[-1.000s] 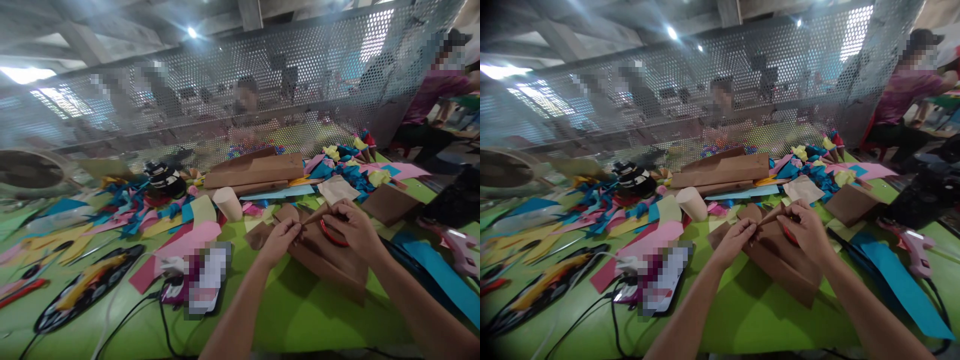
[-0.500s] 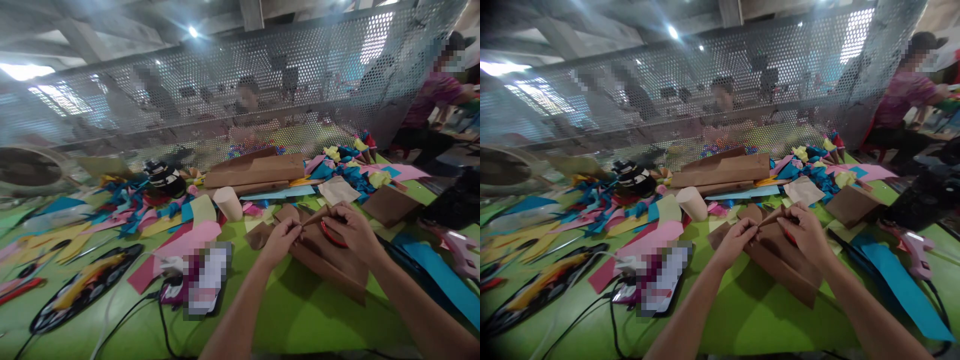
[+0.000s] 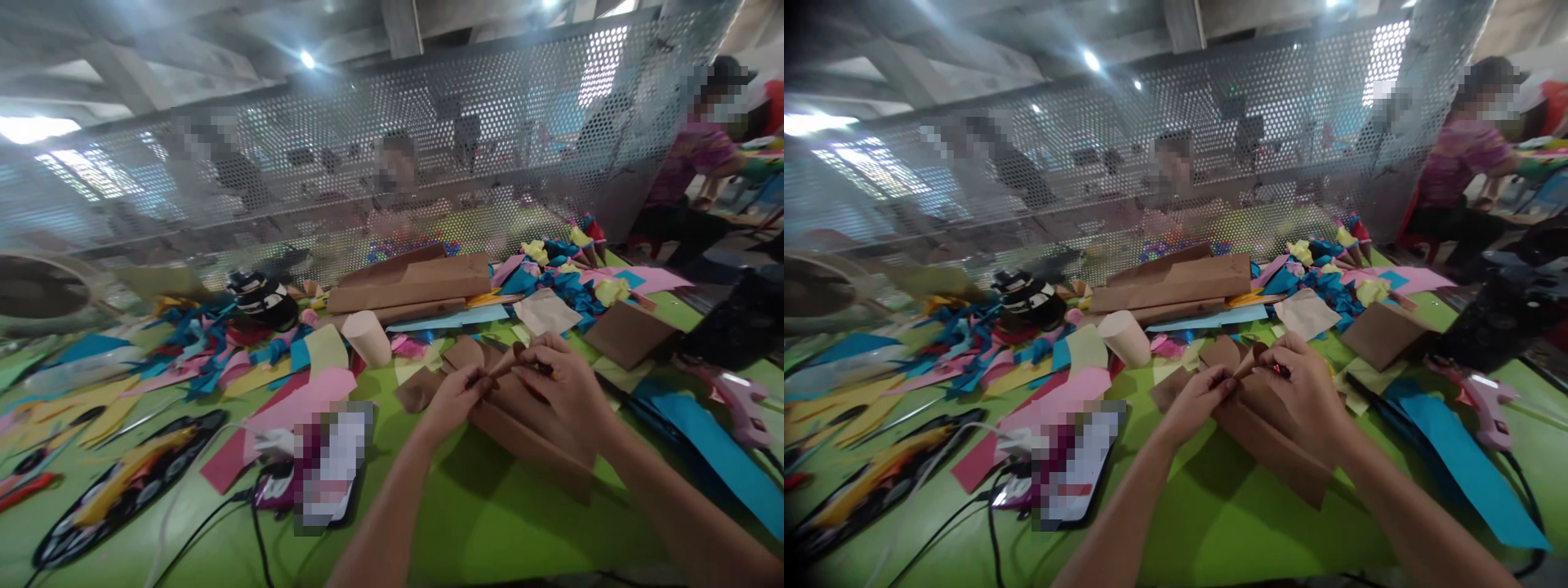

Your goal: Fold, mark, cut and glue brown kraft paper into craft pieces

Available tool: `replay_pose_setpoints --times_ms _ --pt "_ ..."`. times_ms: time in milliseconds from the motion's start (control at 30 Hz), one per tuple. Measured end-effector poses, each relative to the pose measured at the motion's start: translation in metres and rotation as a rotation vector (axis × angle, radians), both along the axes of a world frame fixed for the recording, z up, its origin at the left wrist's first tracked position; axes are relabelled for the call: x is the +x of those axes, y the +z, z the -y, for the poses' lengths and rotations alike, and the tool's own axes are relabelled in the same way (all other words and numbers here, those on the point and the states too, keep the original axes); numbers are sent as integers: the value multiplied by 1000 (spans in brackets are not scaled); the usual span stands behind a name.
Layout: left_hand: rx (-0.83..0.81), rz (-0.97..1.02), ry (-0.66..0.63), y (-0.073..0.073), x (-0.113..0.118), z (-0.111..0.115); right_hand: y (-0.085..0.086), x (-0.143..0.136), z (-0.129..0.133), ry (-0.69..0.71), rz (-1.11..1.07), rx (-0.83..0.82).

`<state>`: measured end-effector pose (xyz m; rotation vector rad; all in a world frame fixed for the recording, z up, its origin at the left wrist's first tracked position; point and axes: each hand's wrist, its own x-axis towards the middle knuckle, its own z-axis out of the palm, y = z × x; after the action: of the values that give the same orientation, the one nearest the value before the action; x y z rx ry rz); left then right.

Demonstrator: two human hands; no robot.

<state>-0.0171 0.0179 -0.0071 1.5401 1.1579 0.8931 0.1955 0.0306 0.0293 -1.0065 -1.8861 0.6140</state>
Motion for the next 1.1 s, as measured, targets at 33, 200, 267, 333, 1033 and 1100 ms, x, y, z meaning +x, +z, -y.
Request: replay_pose_setpoints --times_ms 33,200,267,333,1033,1100 --pt "6 4 -4 -1 -1 -1 0 1 1 13 11 9" --pt "27 40 21 -2 -1 -1 -3 5 0 105 -6 79" --pt "27 63 37 -2 0 0 -3 6 0 110 -28 94" --pt "18 101 47 -2 0 0 -1 6 0 97 -43 86" --pt "-5 174 88 -3 1 1 8 6 3 193 -72 25" --pt "5 150 81 -2 1 1 5 6 1 171 -84 42"
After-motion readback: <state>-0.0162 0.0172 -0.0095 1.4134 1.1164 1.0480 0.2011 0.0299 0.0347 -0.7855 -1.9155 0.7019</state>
